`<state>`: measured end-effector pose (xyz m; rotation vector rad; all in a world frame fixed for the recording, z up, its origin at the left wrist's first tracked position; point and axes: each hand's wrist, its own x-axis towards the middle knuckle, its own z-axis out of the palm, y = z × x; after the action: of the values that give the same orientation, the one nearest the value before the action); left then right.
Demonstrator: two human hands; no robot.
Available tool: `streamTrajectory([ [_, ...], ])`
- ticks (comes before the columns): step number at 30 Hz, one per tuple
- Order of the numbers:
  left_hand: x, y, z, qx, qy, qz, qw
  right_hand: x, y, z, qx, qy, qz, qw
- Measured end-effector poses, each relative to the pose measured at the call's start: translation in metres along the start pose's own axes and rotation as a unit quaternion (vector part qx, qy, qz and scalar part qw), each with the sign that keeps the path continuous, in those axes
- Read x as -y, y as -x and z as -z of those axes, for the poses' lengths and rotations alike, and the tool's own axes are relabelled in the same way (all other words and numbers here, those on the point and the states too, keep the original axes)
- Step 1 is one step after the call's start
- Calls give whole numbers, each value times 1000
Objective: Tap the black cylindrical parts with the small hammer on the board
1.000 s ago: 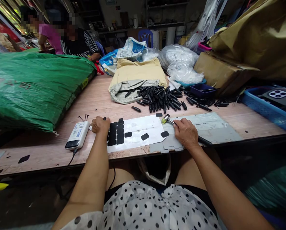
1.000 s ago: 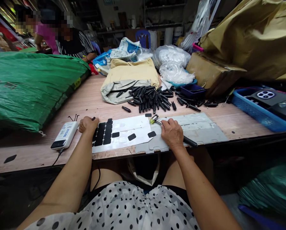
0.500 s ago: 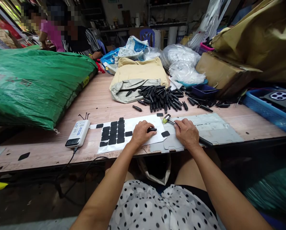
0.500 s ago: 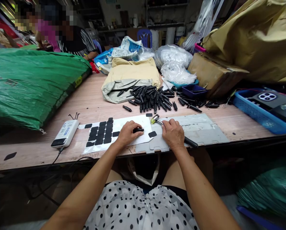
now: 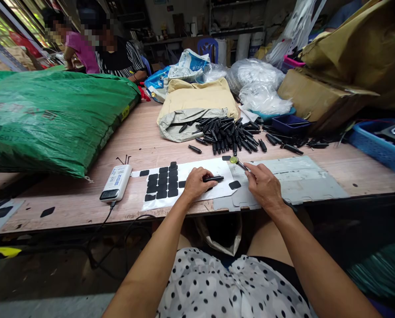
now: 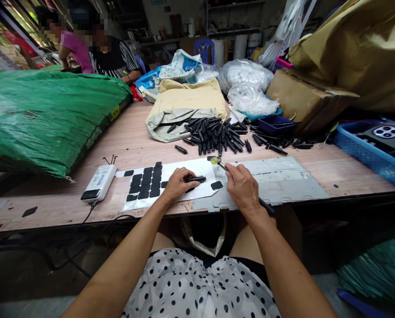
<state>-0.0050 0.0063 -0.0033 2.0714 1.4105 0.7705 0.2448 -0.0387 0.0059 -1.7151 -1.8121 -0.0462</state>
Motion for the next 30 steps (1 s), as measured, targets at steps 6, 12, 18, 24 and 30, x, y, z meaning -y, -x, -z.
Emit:
streamTrajectory([
  [6,1,0,-2,-8,13,0,1000,39,14,6,49,-168,27,984],
  [12,2,-1,-4,-8,14,16,1000,54,18,12,37,-178,48,982],
  [18,2,-2,-5,-5,-2,19,1000,58,31,8,66,-115,58,989],
  [24,2,-1,-5,-6,2,12,1000,54,30,10,53,-103,35,993],
  [30,0,-2,-4,-4,-1,21,1000,47,33,15,73,-71,30,994],
])
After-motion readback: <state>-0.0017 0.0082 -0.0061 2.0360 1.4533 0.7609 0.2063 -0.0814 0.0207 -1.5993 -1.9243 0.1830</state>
